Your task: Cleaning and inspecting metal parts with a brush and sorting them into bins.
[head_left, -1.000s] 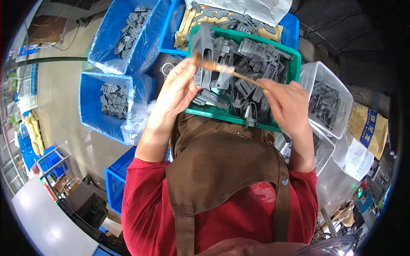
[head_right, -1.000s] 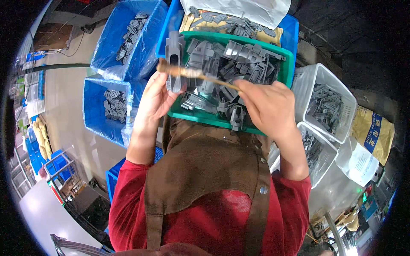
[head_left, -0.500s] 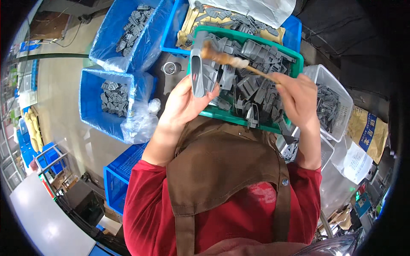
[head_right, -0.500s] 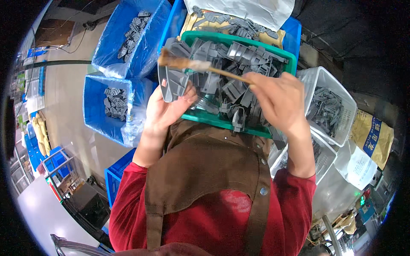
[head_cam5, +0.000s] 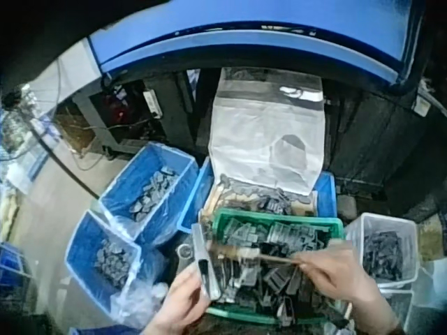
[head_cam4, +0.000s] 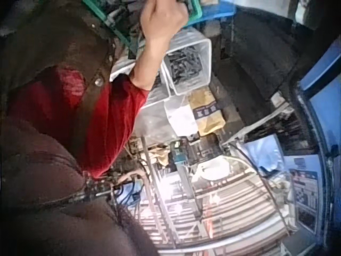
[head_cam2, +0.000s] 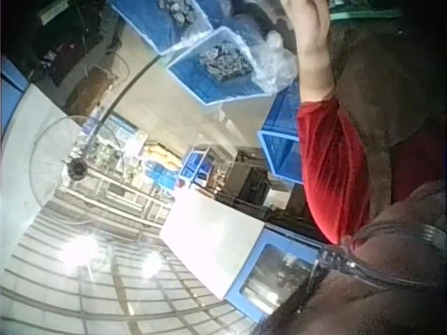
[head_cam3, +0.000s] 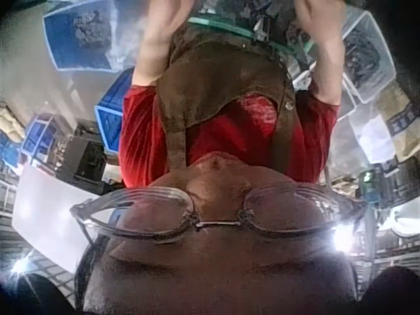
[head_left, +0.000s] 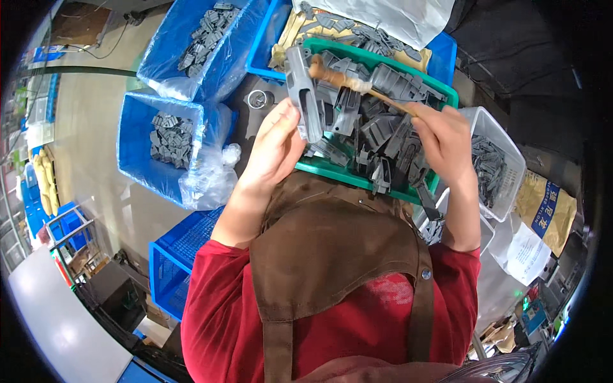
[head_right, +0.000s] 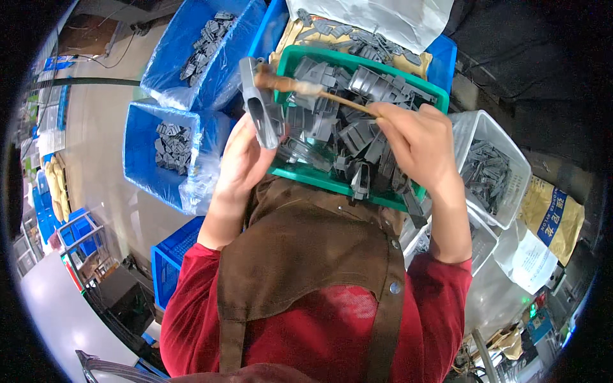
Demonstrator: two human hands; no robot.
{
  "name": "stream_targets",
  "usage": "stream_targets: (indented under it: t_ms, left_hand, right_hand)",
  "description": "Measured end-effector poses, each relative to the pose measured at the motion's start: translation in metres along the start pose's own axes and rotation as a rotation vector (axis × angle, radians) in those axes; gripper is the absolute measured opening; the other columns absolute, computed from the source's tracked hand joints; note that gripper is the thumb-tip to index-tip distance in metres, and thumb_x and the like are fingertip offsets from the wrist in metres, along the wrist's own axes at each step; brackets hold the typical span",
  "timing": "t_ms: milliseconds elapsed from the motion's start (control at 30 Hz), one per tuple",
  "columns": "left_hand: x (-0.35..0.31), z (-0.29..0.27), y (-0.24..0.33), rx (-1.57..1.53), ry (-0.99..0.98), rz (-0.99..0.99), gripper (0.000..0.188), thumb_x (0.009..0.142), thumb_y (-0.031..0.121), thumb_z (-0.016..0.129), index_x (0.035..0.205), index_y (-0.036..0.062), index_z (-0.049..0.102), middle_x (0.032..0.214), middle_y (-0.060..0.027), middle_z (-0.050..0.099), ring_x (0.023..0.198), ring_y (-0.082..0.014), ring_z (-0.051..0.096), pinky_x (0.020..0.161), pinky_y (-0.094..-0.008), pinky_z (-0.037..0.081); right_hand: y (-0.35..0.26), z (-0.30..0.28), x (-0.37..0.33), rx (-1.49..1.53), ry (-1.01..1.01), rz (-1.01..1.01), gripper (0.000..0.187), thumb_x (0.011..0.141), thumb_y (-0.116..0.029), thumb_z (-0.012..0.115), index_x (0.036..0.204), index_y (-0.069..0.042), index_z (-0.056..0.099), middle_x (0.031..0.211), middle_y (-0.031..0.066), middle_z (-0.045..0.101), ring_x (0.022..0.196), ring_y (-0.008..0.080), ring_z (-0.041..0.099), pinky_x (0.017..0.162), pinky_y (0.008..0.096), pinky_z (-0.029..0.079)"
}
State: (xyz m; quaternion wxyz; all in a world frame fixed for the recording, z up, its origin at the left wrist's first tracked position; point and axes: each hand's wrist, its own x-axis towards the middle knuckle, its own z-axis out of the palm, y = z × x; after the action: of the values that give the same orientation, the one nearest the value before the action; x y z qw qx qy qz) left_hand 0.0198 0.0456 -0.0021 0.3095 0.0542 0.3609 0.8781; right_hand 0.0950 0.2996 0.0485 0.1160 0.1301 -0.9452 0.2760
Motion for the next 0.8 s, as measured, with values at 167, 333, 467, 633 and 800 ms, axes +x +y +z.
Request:
stream_targets:
  t_ms: [167, 333, 467, 633, 800]
  left_hand:
    - [-0.014, -0.034, 0.006, 0.011, 0.043, 0.044, 0.024, 0.092, 0.018, 0.052, 0.108, 0.0006, 0.052, 0.1, -0.0061, 0.06, 0.094, -0.0144, 0.055, 0.085, -0.0296, 0.042]
    - [-0.048, -0.13, 0.079, -0.221, 0.145, 0.323, 0.027, 0.09, 0.024, 0.053, 0.108, 0.0039, 0.054, 0.104, -0.0093, 0.057, 0.093, -0.017, 0.054, 0.08, -0.0317, 0.045]
    - [-0.087, -0.221, 0.116, -0.747, 0.764, 0.671, 0.039, 0.09, 0.029, 0.052, 0.112, -0.0029, 0.048, 0.121, -0.02, 0.049, 0.111, -0.0302, 0.048, 0.089, -0.0328, 0.044]
    - [-0.043, -0.174, 0.04, 0.419, 0.61, 0.496, 0.028, 0.085, 0.014, 0.056, 0.11, 0.0019, 0.051, 0.102, -0.0103, 0.056, 0.09, -0.0188, 0.054, 0.076, -0.0284, 0.046]
    - [0.013, -0.001, -0.032, 1.524, -0.203, 0.338, 0.049, 0.072, 0.017, 0.072, 0.11, -0.0024, 0.048, 0.097, -0.0207, 0.055, 0.091, -0.0357, 0.055, 0.079, -0.0408, 0.045]
  right_hand:
    - [-0.012, 0.009, -0.001, -0.018, -0.116, -0.112, 0.018, 0.078, -0.011, 0.062, 0.096, -0.009, 0.066, 0.069, 0.0044, 0.064, 0.05, 0.0203, 0.052, 0.052, 0.0321, 0.031]
    - [0.002, -0.006, -0.026, 0.157, -0.189, 0.061, 0.016, 0.08, -0.01, 0.058, 0.092, -0.007, 0.067, 0.075, 0.0077, 0.065, 0.058, 0.0227, 0.055, 0.055, 0.0326, 0.036]
    - [0.005, -0.03, -0.045, 0.16, -0.066, 0.304, 0.02, 0.085, -0.011, 0.052, 0.095, -0.001, 0.066, 0.082, 0.0112, 0.066, 0.068, 0.0218, 0.057, 0.063, 0.0313, 0.042]
    - [0.006, -0.02, -0.059, 0.162, 0.032, 0.378, 0.02, 0.087, -0.012, 0.051, 0.095, 0.0, 0.066, 0.08, 0.01, 0.065, 0.065, 0.0192, 0.056, 0.063, 0.0279, 0.043]
    - [0.003, -0.012, -0.062, 0.229, 0.128, 0.381, 0.02, 0.087, -0.012, 0.053, 0.096, 0.0, 0.065, 0.074, 0.0084, 0.062, 0.057, 0.011, 0.05, 0.056, 0.023, 0.039]
